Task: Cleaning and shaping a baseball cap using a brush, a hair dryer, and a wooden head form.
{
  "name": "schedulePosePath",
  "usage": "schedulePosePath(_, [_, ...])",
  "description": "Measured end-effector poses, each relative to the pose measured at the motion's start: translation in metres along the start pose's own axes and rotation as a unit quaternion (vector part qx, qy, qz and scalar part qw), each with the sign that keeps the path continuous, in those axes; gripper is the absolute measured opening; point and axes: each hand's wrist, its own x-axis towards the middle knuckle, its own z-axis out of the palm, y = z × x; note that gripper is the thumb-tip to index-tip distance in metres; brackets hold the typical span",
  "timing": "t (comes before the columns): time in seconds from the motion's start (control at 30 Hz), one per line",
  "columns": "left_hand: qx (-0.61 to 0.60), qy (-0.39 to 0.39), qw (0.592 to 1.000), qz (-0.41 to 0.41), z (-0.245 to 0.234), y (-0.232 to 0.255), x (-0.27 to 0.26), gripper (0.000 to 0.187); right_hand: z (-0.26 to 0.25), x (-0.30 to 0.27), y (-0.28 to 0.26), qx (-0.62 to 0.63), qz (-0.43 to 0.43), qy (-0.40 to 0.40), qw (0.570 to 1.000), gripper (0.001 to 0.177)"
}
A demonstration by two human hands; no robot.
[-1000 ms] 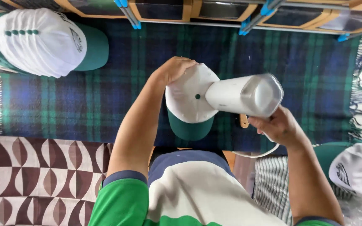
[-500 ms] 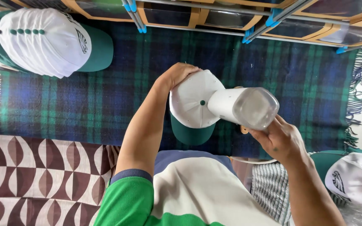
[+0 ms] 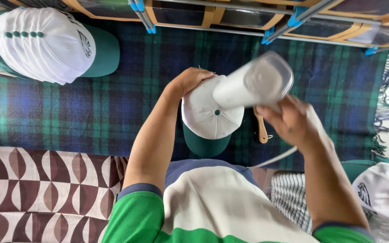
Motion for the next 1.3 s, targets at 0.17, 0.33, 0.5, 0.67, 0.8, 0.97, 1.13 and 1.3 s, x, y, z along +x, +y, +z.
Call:
schedulePosePath(0.17, [0.011,0.006,1.0,-0.01,-0.001,0.004,-0.005,0.027,-0.006,0.063,0.054,0.117,0.137,-0.077,0.981,0.047])
schedulePosePath(0.33, [-0.004,0.001,1.0,-0.004,-0.001,0.005,-0.008,0.027,0.017,0.056,0.127,0.257,0.341,-0.17,0.888,0.052])
schedulePosePath(0.5, [-0.034,-0.023,0.999,0.002,0.004,0.018,-0.035,0.029,0.041,-0.015,0.147,0.406,0.458,-0.131,0.78,0.045])
schedulePosePath(0.67, [-0.026,-0.021,0.999,0.014,0.003,0.024,-0.038,0.028,0.057,-0.059,0.142,0.439,0.451,-0.081,0.772,0.058])
schedulePosePath(0.8, [-0.026,-0.02,0.999,0.024,0.005,0.024,-0.044,0.027,0.053,-0.079,0.106,0.444,0.424,0.001,0.79,0.052])
schedulePosePath(0.97, [-0.034,-0.013,0.999,0.026,0.005,0.017,-0.032,0.027,0.03,-0.078,0.069,0.258,0.292,0.057,0.919,0.032])
schedulePosePath(1.13, [-0.04,-0.003,0.999,0.012,0.007,0.019,-0.039,0.028,0.007,-0.029,0.024,0.033,0.102,0.059,0.993,0.044])
schedulePosePath(1.3, [-0.045,0.002,0.998,0.05,0.006,0.0,-0.016,0.033,-0.014,-0.021,-0.017,0.059,0.01,0.003,0.998,0.031])
